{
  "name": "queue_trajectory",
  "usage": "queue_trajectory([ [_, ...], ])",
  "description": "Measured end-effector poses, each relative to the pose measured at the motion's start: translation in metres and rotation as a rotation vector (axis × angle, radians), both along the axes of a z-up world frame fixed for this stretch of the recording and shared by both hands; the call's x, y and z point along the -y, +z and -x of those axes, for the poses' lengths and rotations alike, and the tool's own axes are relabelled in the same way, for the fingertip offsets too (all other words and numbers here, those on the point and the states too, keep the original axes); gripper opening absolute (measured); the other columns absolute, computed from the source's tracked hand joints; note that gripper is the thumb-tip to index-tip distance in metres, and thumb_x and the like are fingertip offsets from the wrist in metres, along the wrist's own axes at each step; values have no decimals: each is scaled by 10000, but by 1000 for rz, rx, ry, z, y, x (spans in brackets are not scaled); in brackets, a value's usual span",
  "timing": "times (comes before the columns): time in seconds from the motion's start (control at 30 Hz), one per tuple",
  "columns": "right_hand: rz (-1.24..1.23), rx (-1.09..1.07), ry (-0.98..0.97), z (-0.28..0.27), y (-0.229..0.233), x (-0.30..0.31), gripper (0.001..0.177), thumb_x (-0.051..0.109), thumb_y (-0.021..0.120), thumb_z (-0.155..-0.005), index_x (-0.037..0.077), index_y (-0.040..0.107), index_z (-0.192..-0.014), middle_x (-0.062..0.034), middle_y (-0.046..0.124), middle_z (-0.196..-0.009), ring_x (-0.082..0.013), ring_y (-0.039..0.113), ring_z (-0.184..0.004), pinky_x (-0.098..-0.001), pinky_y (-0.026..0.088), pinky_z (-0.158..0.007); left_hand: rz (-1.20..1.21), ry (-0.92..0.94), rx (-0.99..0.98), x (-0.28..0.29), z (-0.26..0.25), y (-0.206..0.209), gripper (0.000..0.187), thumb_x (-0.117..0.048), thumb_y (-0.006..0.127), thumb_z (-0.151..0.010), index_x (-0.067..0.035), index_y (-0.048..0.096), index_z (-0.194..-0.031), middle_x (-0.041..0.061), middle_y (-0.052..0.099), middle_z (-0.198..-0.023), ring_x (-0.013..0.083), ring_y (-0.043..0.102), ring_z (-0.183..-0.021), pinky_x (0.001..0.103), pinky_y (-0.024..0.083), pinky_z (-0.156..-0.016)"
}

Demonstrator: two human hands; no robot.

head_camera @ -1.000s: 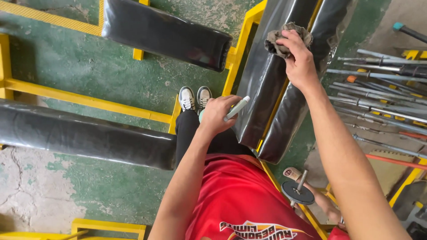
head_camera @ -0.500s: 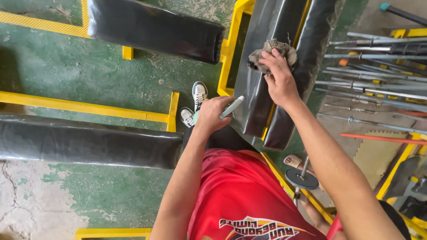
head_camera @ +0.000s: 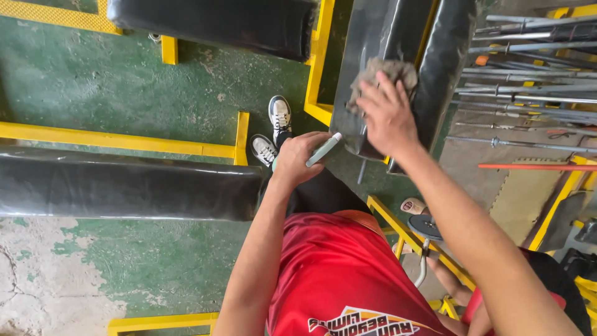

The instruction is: Cleaning and wiping down various pieces of gym equipment using a spray bottle and a cloth.

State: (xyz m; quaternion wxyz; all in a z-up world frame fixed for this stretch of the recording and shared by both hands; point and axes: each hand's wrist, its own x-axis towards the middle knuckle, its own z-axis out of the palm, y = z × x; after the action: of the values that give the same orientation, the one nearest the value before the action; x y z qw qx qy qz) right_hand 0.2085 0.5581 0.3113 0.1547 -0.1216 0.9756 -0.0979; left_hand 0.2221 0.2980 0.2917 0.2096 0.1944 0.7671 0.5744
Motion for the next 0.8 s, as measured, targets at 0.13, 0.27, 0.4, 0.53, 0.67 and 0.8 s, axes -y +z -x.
queue_trajectory([
  [0.13,-143,-36,3,-64,4,24,307,67,640,-931,124,741,-1215,-32,523,-1577,-282,287,-1571,-568,180,-1292,9,41,-27,5,-21,-8,510,-95,701,-679,-114,719,-1188,76,741,-1178,316,713,-986,399,585,-821],
  [0.27,-54,-32,112,-66,13,21,343,135,645,-860,64,736,-1183,-82,587,-1469,-300,363,-1516,-558,240,-1259,38,65,-9,8,-30,-2,479,-86,695,-714,-127,725,-1190,69,746,-1184,317,717,-977,406,587,-805],
  [0.4,-138,64,490,8,4,-5,110,116,607,-892,115,717,-899,-59,684,-1211,-228,521,-1365,-504,321,-1273,10,80,3,5,-36,-2,484,-87,698,-726,-135,723,-1207,77,743,-1183,327,714,-957,409,588,-807],
  [0.53,-284,-200,601,97,-24,-30,126,175,616,-880,139,735,-858,-6,719,-1058,-156,586,-1288,-484,391,-1233,9,90,19,3,-38,9,495,-80,693,-722,-140,724,-1212,79,747,-1175,328,715,-951,408,586,-804],
  [0.67,-411,-61,377,148,-70,-37,189,185,613,-918,87,773,-935,-76,729,-1098,-232,608,-1228,-462,411,-1112,28,117,31,-2,-38,17,520,-81,692,-702,-148,724,-1217,92,752,-1134,327,713,-913,412,581,-788],
  [0.8,-940,41,483,123,-38,38,448,446,643,-740,180,785,-1072,-105,661,-1296,-321,444,-1373,-541,242,-1161,59,177,30,-11,-42,16,528,-87,693,-715,-161,726,-1237,98,756,-1048,326,711,-880,418,576,-765],
])
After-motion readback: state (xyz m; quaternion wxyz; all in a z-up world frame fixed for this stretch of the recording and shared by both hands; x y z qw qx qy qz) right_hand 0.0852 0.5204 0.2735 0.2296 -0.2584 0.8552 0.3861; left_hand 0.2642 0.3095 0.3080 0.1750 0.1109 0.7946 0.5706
